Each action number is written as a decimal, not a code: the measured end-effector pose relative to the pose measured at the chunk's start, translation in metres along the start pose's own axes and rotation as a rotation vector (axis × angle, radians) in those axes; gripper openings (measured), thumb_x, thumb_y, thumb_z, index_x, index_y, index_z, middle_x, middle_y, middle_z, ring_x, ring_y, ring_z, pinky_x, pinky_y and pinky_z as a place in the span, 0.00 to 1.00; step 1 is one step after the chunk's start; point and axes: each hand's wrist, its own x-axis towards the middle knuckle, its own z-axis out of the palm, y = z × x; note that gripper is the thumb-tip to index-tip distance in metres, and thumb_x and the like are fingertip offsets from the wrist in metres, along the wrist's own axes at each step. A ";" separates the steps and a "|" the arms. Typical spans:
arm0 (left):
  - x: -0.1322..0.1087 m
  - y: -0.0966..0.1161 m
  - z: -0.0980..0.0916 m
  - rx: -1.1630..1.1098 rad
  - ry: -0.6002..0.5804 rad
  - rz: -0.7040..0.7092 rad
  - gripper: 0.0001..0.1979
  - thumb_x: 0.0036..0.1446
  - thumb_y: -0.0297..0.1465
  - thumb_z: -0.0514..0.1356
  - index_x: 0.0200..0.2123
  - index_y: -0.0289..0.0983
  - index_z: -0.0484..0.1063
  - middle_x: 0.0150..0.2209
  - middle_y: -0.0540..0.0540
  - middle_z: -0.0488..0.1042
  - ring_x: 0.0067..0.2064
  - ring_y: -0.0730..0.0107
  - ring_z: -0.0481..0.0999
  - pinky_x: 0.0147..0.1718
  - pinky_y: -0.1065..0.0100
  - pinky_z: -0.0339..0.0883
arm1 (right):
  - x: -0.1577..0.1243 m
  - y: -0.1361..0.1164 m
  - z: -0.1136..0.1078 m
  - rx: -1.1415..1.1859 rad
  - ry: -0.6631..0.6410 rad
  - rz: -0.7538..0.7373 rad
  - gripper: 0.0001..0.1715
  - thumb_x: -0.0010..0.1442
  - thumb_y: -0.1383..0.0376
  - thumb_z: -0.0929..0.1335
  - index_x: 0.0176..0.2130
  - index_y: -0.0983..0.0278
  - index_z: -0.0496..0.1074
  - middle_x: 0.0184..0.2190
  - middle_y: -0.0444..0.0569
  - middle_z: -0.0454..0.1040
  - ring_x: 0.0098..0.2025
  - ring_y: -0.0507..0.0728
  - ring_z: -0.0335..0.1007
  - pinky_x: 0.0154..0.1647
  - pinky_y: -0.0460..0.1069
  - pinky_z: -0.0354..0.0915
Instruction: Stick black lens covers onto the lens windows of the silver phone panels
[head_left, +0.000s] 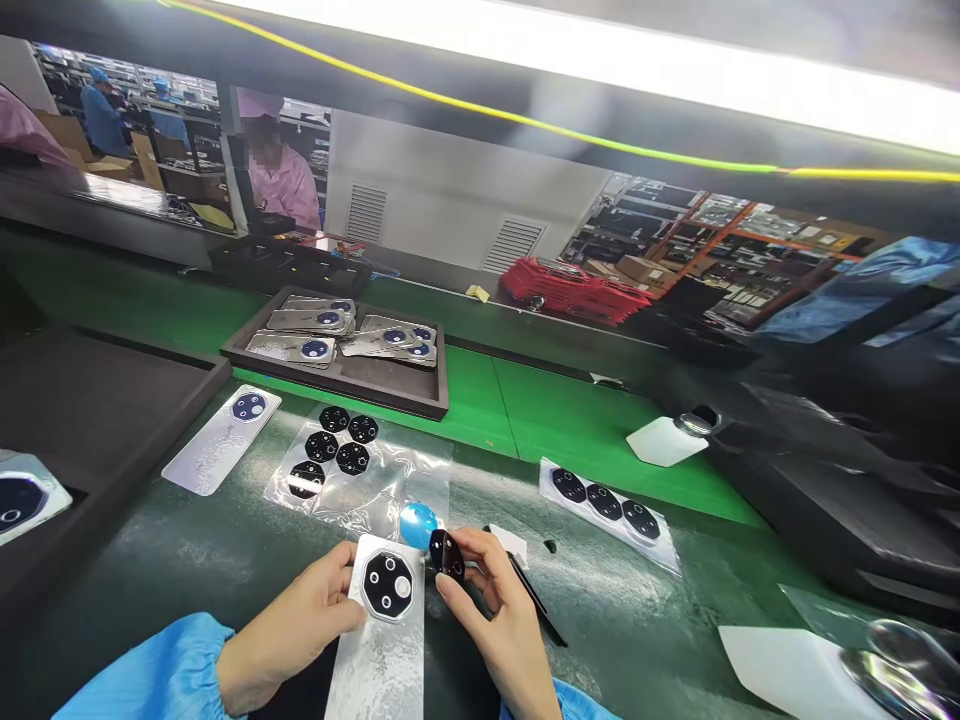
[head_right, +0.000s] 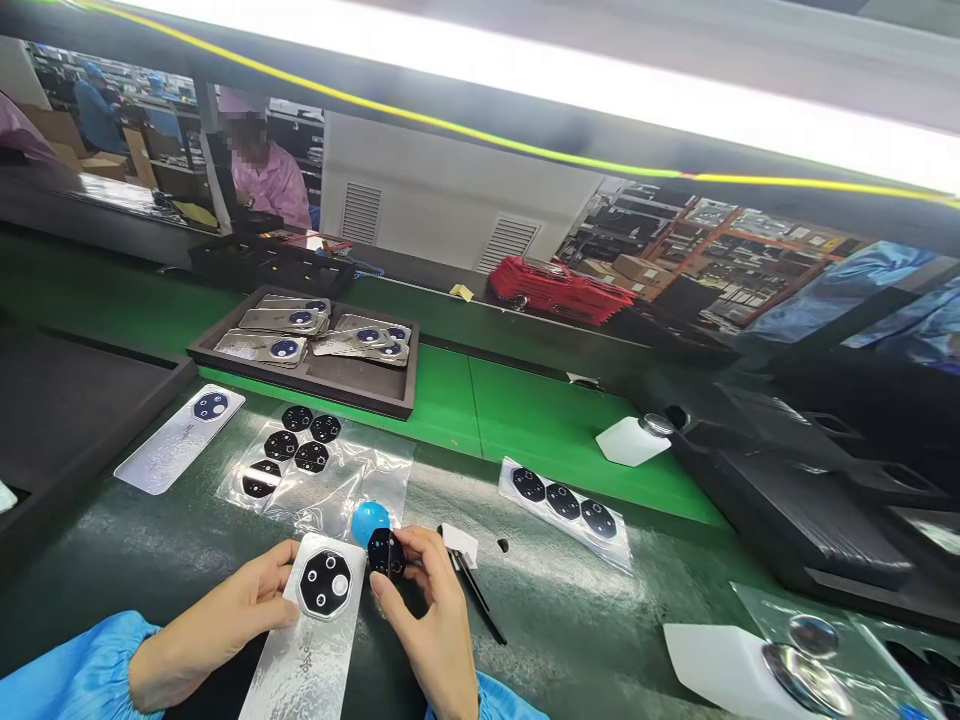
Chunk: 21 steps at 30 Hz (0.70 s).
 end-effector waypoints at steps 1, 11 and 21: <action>0.000 0.000 0.000 -0.001 0.000 0.000 0.22 0.52 0.23 0.56 0.52 0.37 0.67 0.46 0.47 0.77 0.47 0.62 0.75 0.47 0.63 0.62 | 0.000 0.000 0.000 -0.002 0.001 -0.003 0.19 0.56 0.58 0.73 0.47 0.59 0.75 0.49 0.53 0.73 0.48 0.61 0.74 0.43 0.50 0.75; 0.002 -0.005 -0.001 -0.023 -0.021 0.034 0.20 0.51 0.24 0.58 0.50 0.38 0.68 0.45 0.47 0.78 0.44 0.61 0.75 0.44 0.63 0.62 | -0.003 0.004 0.001 -0.015 -0.010 -0.019 0.20 0.58 0.58 0.72 0.50 0.58 0.74 0.51 0.52 0.71 0.49 0.61 0.73 0.44 0.51 0.74; -0.001 0.000 0.002 -0.007 -0.042 0.050 0.20 0.53 0.24 0.57 0.51 0.39 0.68 0.44 0.47 0.78 0.46 0.61 0.76 0.44 0.63 0.62 | 0.000 -0.003 -0.001 -0.034 -0.012 -0.046 0.18 0.58 0.60 0.72 0.48 0.59 0.74 0.49 0.52 0.71 0.48 0.61 0.72 0.39 0.50 0.73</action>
